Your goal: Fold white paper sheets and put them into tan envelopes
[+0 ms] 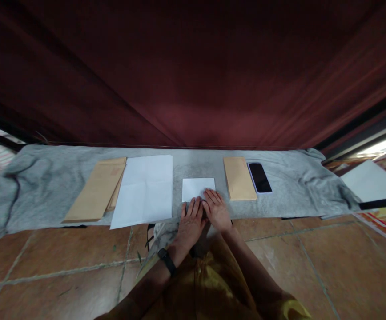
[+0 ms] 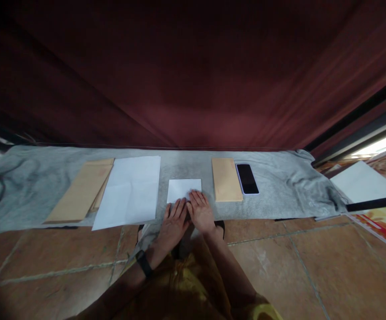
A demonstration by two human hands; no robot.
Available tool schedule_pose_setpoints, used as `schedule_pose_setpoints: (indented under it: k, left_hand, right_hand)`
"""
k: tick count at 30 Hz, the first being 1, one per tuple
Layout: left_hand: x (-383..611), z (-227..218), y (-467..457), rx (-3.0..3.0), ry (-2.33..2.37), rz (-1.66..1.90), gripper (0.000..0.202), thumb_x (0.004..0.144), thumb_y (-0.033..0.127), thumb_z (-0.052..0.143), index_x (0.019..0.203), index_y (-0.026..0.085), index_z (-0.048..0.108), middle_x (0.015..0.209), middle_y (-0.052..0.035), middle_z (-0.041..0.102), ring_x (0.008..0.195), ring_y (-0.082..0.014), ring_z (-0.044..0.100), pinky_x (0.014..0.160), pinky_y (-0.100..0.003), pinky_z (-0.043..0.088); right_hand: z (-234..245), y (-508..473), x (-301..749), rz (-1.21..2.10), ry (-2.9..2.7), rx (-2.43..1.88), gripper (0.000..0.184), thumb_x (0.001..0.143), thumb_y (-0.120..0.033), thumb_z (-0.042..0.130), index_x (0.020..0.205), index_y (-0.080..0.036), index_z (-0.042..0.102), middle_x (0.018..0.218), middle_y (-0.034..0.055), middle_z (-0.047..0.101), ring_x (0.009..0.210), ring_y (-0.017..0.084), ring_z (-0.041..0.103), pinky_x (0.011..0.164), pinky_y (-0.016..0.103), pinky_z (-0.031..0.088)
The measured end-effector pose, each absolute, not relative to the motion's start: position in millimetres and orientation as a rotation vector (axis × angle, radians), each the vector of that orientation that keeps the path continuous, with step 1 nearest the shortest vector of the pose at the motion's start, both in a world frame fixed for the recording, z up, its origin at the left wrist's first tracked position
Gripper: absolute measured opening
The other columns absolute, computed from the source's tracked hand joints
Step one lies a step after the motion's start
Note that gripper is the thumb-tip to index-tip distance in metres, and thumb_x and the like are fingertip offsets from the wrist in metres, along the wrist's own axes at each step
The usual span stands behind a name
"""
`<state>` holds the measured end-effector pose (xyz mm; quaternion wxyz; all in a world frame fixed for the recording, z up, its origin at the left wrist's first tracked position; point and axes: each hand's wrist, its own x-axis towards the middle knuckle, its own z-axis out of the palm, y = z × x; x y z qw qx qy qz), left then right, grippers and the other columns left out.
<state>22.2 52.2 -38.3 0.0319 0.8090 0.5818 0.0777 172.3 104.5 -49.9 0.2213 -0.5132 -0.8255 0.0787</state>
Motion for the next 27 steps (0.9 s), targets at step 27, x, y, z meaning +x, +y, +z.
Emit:
schedule_pose_setpoints:
  k: [27]
  left_hand:
    - [1,-31,44,2.431,1.964,0.235,0.055,0.105,0.038,0.037,0.151,0.008,0.044,0.158,-0.0169,0.045,0.149,-0.0276,0.039,0.125,-0.054,0.026]
  right_hand:
    - [-56,71,200,0.156,-2.323,-1.410,0.048,0.107,-0.029,0.039,0.153,-0.016,0.046,0.153,0.0106,0.052,0.143,0.024,0.048,0.122,0.048,0.034]
